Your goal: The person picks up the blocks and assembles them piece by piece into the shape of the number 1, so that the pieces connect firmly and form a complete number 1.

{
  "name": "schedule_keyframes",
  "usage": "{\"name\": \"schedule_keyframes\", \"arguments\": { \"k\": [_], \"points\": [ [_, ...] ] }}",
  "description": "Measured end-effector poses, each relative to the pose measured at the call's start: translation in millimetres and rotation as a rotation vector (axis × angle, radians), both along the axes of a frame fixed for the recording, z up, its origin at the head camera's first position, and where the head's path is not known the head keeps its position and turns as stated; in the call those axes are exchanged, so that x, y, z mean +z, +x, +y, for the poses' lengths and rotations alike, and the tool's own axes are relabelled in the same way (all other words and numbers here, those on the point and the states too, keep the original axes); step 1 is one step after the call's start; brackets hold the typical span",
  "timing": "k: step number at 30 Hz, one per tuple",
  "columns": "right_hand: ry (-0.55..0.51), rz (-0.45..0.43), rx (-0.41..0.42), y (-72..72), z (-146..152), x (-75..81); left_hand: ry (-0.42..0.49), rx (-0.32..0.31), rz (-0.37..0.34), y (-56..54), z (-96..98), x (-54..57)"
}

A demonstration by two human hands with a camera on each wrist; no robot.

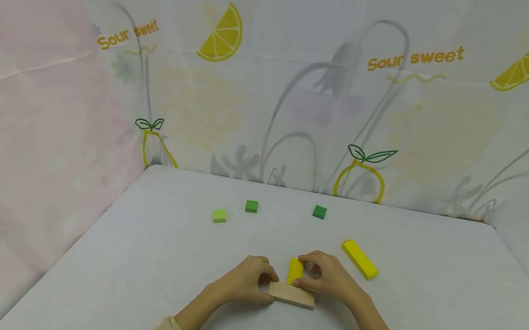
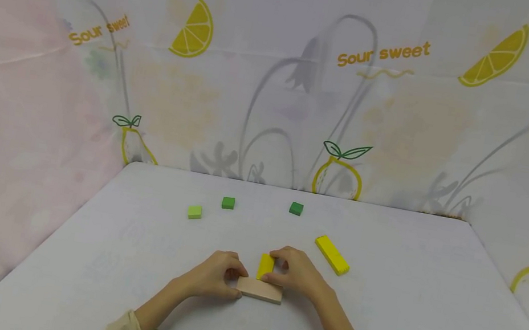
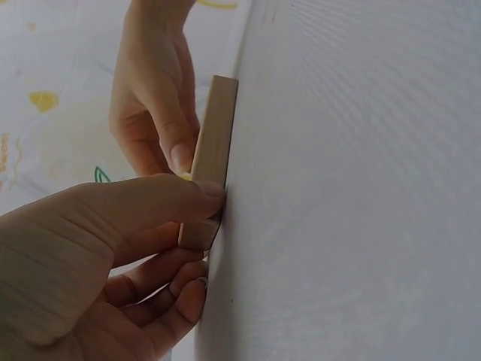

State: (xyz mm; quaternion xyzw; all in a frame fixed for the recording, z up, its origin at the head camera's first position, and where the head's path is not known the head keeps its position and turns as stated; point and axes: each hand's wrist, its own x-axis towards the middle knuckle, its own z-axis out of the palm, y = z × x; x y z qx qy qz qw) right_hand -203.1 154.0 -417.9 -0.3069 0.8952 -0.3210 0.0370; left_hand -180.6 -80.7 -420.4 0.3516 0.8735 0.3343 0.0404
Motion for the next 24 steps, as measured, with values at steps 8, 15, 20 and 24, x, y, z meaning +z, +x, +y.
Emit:
{"name": "schedule_keyframes", "arguments": {
  "k": [8, 15, 20, 24],
  "points": [
    [-0.019, -0.012, 0.031, 0.1, 3.3, 0.2, 0.009, 0.000, 0.001, -0.7, -0.1, -0.1],
    [-0.037, -0.023, 0.039, -0.5, 6.6, -1.3, 0.035, 0.034, -0.080, -2.2, -2.2, -3.5],
    [-0.046, -0.047, 0.036, -0.8, 7.5, -0.2, 0.093, 0.044, -0.115, -3.0, -5.4, -8.0],
    [-0.048, -0.050, 0.033, -0.8, 7.9, -0.4, 0.142, 0.039, -0.126, -3.3, -7.5, -12.4]
  ]
}}
